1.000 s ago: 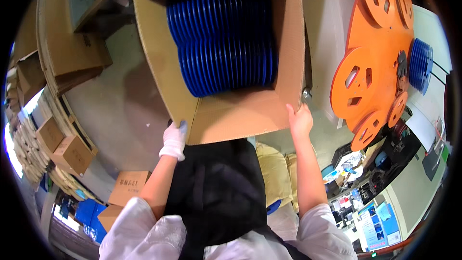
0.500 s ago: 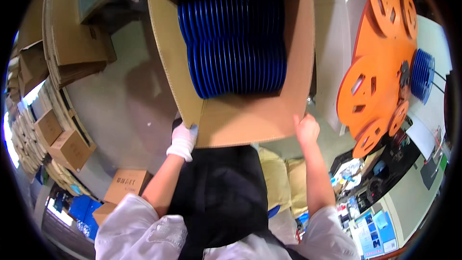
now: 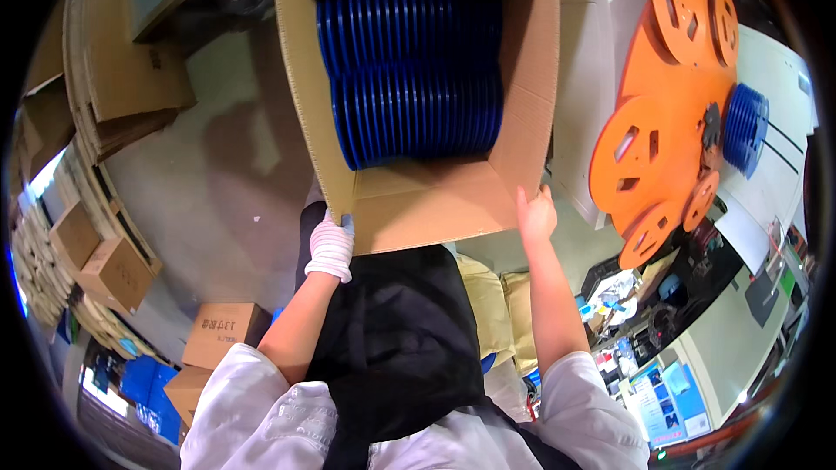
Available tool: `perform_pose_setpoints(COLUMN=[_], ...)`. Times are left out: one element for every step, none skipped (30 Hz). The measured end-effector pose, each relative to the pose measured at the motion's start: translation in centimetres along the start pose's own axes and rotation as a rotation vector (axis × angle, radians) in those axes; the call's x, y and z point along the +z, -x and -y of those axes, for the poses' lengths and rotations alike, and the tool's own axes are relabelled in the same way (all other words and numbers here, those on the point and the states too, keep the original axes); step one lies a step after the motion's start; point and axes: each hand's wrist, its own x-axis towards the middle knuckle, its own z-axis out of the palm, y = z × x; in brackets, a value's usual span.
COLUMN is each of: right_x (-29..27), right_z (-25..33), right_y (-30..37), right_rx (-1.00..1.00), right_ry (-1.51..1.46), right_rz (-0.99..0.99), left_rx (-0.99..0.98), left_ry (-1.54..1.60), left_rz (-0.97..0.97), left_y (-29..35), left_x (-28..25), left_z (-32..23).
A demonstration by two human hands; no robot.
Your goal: The person packs blue plastic reels into a cardboard box, seals the box with a tape dispenser, applies a label, and stacks it on a pallet.
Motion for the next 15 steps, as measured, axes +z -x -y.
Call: perform_pose_setpoints(right_x=[0.1,0.2,0.3,0.4,0.2,-0.2,-0.5,-0.4,0.0,0.8,1.5,3.0,4.2,5.0,5.3], right_z=[0.0,0.2,0.1,0.1,-0.2,0.4,0.9,0.9,0.5,0.4,-0.1,-1.2,-1.9,-1.8,-1.4], right_y=[0.1,0.3,0.4,0.3,0.3,0.4,0.6,0.7,0.7,0.5,0.7,1.3,2.4,3.8,5.7], right_rx=[-0.017,-0.034,-0.050,-0.026,0.005,0.028,0.049,0.075,0.103,0.126,0.075,0.026,-0.020,0.051,0.128], right_ry=[-0.005,-0.010,-0.015,-0.010,-0.009,-0.018,-0.027,-0.055,-0.086,-0.118,-0.218,-0.316,-0.410,-0.756,-0.874], right_rz=[-0.013,-0.026,-0.041,-0.039,-0.020,0.006,0.032,0.024,0.009,-0.003,-0.113,-0.218,-0.323,-0.274,-0.265], left_rx=[0.010,0.020,0.015,0.011,0.007,0.010,-0.011,-0.032,-0.044,-0.030,-0.009,0.008,0.025,-0.032,0.010], left_ry=[0.008,0.016,0.017,0.017,0.017,0.026,0.010,-0.007,-0.023,-0.034,-0.015,0.001,0.017,0.010,0.129], left_rz=[-0.008,-0.015,0.004,0.023,0.042,0.023,0.051,0.078,0.103,0.188,0.200,0.215,0.235,0.256,0.183], left_y=[0.0,0.0,-0.1,-0.1,-0.1,0.0,0.1,0.1,-0.1,-0.8,-1.2,-1.3,-1.3,-1.8,-2.0], left_x=[0.0,0.1,-0.1,-0.4,-0.6,-1.0,-1.4,-1.9,-2.4,-2.8,-3.1,-3.9,-4.8,-6.6,-8.9], left_z=[0.2,0.4,0.0,-0.4,-0.8,-1.0,-1.3,-1.6,-1.9,-1.2,-0.6,-0.8,-1.1,-2.1,-4.0])
